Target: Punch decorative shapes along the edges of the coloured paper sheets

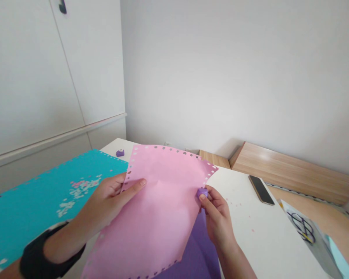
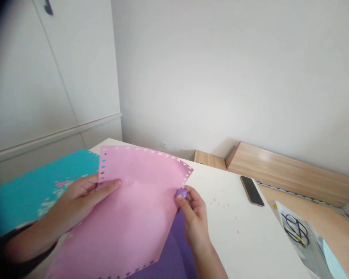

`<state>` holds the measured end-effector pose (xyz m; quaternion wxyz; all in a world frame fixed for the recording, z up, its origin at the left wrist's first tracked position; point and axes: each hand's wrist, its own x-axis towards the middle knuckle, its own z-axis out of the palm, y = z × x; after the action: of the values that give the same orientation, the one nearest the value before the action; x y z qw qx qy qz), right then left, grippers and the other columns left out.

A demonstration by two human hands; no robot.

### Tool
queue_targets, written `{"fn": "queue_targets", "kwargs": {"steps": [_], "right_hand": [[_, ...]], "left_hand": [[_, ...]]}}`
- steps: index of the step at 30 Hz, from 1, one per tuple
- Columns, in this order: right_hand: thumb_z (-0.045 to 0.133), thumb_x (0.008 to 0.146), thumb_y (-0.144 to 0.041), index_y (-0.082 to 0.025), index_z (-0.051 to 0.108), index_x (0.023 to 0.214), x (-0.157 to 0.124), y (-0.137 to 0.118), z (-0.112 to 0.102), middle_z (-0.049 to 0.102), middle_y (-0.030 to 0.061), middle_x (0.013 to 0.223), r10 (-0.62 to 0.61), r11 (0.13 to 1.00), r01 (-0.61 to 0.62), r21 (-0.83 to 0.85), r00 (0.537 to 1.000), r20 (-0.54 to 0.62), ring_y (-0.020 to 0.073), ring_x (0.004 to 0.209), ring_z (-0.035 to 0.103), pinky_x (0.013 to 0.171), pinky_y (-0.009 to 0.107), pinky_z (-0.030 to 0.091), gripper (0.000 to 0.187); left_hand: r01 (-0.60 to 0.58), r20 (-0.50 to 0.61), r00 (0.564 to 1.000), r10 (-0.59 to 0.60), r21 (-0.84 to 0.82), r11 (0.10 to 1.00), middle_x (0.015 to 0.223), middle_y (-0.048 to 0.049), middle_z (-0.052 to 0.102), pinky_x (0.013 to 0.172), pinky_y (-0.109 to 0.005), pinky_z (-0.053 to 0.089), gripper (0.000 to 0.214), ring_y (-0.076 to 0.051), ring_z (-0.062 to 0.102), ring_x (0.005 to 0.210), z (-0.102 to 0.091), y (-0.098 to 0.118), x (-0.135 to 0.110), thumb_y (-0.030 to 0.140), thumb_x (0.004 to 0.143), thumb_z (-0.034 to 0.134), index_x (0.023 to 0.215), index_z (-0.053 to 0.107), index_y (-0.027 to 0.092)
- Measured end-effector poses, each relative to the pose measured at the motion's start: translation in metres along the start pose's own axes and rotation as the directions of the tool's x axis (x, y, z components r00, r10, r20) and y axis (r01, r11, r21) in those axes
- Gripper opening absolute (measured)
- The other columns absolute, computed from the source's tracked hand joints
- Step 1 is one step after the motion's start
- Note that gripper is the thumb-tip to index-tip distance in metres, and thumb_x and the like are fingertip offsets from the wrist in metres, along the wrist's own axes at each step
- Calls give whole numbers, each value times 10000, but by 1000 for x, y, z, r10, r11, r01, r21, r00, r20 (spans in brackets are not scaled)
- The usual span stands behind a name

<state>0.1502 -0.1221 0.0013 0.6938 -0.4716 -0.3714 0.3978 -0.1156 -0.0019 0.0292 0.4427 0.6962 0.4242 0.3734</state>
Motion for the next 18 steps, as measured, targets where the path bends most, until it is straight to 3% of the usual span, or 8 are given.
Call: {"fn": "queue_targets", "kwargs": {"steps": [5,8,14,18], "right_hand": [[790,823,-390,-232,732,1010,1,-4,2,665,34,886,68,990,-72,123,997,35,180,742,538,710,296,420,251],[799,812,-378,-232,731,1033,3,-5,0,663,39,896,109,978,-125,168,989,100,183,747,543,716,299,425,273],[801,818,-385,-253,726,1065,8,-6,-1,665,43,997,109,976,-135,173,982,151,194,827,573,762,303,435,290],[821,800,-379,-244,745,1027,10,-4,-1,679,50,1005,100,978,-119,173,988,115,209,877,585,820,324,441,274]], "left_hand": [[80,82,994,-74,-80,994,936,-24,775,598,-250,522,381,-224,703,778,0,-4,3,552,885,659,1027,716,203],[106,64,993,-101,-89,990,967,-33,782,596,-259,537,398,-233,718,773,0,-6,4,563,876,662,1067,716,218],[15,-8,1000,-14,31,999,928,-23,783,621,-246,524,355,-234,706,795,-1,-10,5,559,880,653,957,719,219],[6,6,1000,-6,-11,1000,900,-21,775,618,-251,523,348,-226,698,759,2,-11,4,544,883,649,993,706,218]]}}
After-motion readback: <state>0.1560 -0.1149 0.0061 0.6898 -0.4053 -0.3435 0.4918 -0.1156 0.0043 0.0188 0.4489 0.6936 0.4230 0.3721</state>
